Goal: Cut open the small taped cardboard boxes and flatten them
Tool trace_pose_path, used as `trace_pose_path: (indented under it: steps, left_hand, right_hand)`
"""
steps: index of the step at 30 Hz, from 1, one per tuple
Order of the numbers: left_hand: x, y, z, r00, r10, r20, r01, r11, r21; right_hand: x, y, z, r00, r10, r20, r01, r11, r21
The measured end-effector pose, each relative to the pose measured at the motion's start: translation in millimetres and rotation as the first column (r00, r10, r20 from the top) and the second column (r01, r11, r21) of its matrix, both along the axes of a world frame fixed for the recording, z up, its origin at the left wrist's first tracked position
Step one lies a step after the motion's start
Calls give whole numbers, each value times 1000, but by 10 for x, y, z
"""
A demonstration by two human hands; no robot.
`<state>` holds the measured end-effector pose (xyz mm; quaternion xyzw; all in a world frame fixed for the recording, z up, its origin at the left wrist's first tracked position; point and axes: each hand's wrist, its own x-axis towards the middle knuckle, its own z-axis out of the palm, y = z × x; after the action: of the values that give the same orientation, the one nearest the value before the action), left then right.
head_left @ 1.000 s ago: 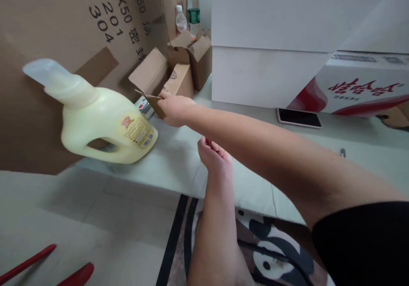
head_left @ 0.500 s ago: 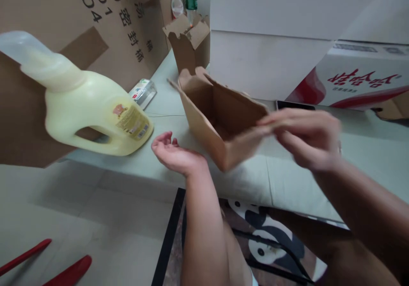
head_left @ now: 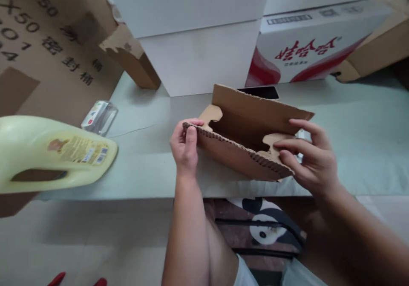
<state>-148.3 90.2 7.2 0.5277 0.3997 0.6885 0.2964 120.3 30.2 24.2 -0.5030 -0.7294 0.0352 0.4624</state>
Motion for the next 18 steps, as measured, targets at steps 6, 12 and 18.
trace_pose_path:
  steps: [6,12,18]
  left_hand:
    - [252,186,-86,957,140,-255,-129,990,61]
    - [442,248,8,924,42,-381,-45,999,2]
    - [309,331,6,967,63,-246,-93,989,-114]
  right_hand:
    - [186,-74,-261,961,72,-265,-99,991,-90]
    - [362,-172,-252,910,248,-331,-291,953,-85]
    - [425,-117,-325,897,193,-398,-269,953,-143]
